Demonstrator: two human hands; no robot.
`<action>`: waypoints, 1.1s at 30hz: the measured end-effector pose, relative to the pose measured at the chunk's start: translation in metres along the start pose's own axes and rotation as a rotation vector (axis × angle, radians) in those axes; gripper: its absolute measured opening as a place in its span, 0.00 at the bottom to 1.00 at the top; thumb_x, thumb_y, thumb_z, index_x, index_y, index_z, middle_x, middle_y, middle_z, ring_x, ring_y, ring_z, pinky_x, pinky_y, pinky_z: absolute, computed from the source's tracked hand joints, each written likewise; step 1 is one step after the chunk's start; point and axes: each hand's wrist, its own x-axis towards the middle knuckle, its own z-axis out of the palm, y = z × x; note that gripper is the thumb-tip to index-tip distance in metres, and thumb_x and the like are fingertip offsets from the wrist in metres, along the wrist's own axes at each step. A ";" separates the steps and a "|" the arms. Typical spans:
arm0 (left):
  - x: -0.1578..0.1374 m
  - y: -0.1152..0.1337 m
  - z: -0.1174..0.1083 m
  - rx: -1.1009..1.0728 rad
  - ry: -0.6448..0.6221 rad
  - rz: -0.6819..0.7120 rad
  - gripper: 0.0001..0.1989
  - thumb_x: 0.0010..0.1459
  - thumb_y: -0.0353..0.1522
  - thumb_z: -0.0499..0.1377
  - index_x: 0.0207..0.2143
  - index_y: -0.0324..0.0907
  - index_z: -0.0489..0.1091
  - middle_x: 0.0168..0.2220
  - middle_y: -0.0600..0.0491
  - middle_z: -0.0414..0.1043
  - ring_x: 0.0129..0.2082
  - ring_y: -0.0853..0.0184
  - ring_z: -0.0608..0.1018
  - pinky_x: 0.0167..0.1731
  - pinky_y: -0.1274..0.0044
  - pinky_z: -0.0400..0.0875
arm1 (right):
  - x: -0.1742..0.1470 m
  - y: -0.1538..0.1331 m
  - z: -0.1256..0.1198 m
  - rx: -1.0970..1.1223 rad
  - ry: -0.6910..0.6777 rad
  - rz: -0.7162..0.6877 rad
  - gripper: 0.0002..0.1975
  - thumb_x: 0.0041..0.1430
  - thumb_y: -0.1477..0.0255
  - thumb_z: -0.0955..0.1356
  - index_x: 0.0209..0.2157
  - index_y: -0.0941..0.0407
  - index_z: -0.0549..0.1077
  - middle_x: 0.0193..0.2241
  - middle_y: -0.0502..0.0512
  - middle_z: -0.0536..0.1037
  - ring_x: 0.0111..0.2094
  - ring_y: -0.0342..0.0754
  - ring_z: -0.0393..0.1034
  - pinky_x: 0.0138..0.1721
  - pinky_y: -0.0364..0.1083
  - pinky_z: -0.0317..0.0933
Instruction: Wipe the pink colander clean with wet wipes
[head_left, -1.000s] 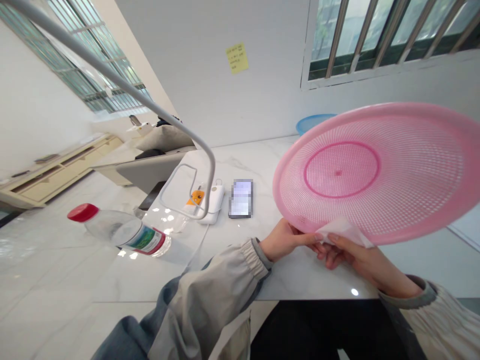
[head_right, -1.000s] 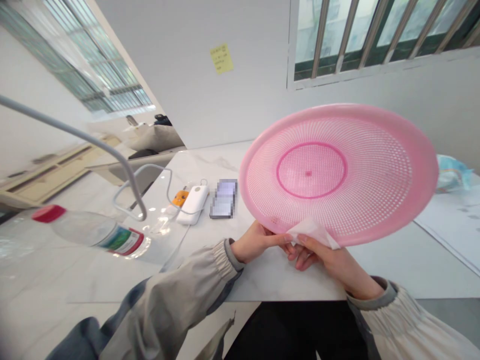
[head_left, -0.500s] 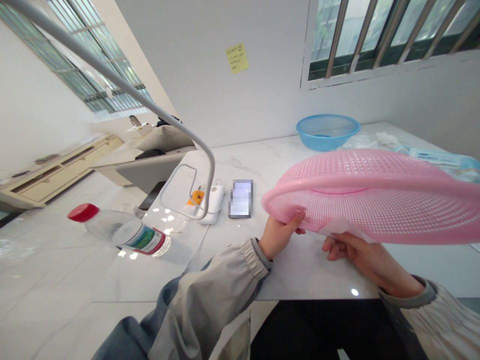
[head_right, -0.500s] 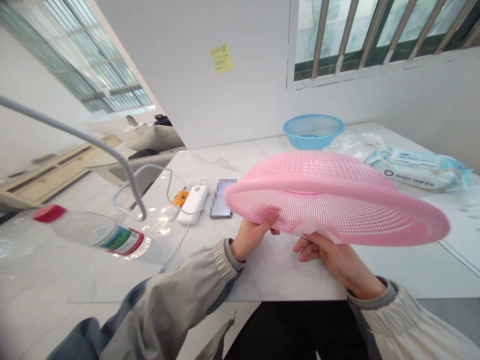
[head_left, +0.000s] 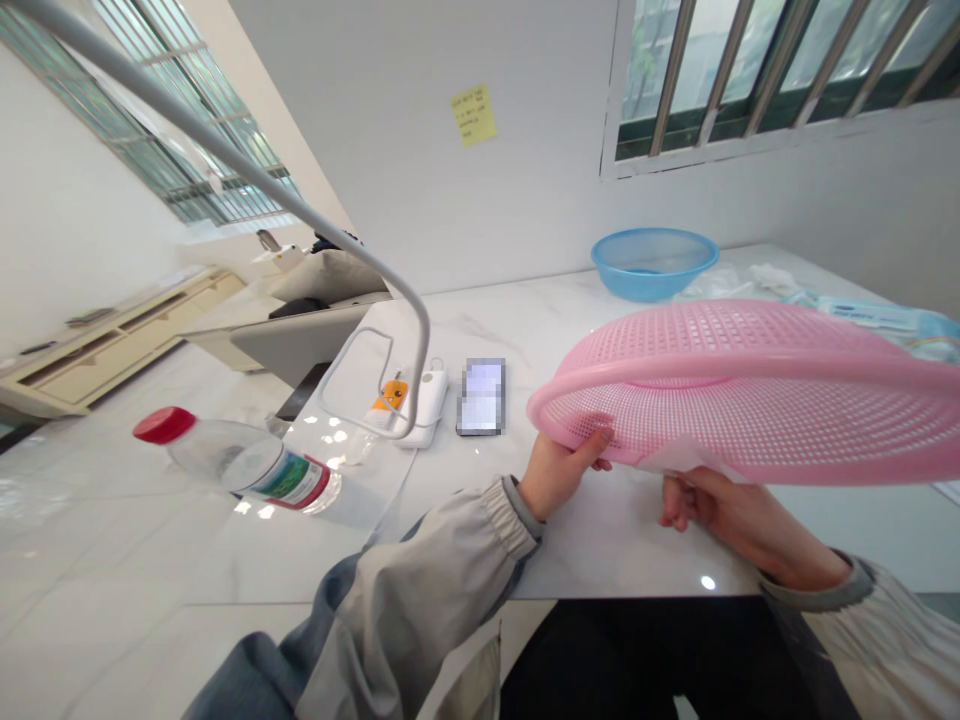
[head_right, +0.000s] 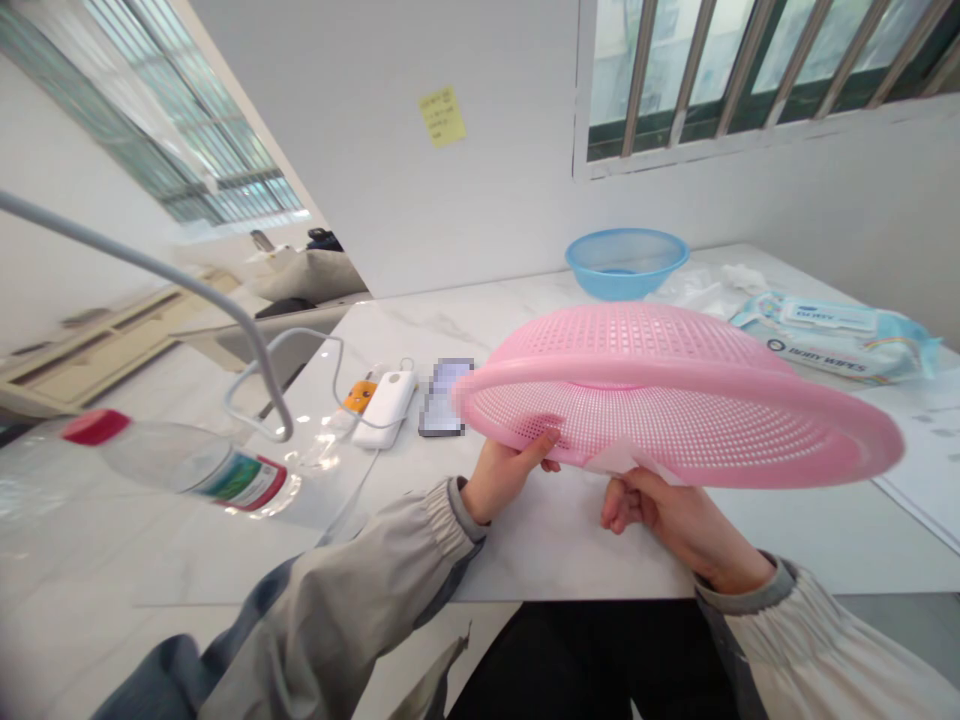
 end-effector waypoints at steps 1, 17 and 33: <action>0.000 0.000 0.000 0.007 0.000 -0.005 0.29 0.59 0.56 0.70 0.42 0.37 0.80 0.25 0.51 0.78 0.25 0.65 0.80 0.30 0.72 0.79 | 0.000 -0.001 0.001 0.010 0.011 -0.003 0.27 0.60 0.45 0.75 0.24 0.55 0.84 0.24 0.57 0.80 0.25 0.47 0.73 0.33 0.48 0.71; -0.003 0.005 0.000 0.062 -0.019 -0.050 0.29 0.58 0.57 0.69 0.30 0.39 0.76 0.24 0.49 0.77 0.25 0.65 0.80 0.30 0.73 0.78 | 0.000 -0.004 0.008 0.017 0.095 0.057 0.28 0.52 0.41 0.77 0.24 0.54 0.83 0.24 0.59 0.81 0.25 0.48 0.72 0.32 0.49 0.69; -0.001 0.006 0.000 0.074 0.004 -0.069 0.27 0.58 0.55 0.69 0.33 0.38 0.77 0.23 0.52 0.74 0.24 0.66 0.79 0.28 0.74 0.77 | 0.001 0.000 0.003 0.003 0.042 0.049 0.26 0.56 0.45 0.77 0.25 0.55 0.85 0.26 0.59 0.82 0.29 0.49 0.74 0.35 0.49 0.70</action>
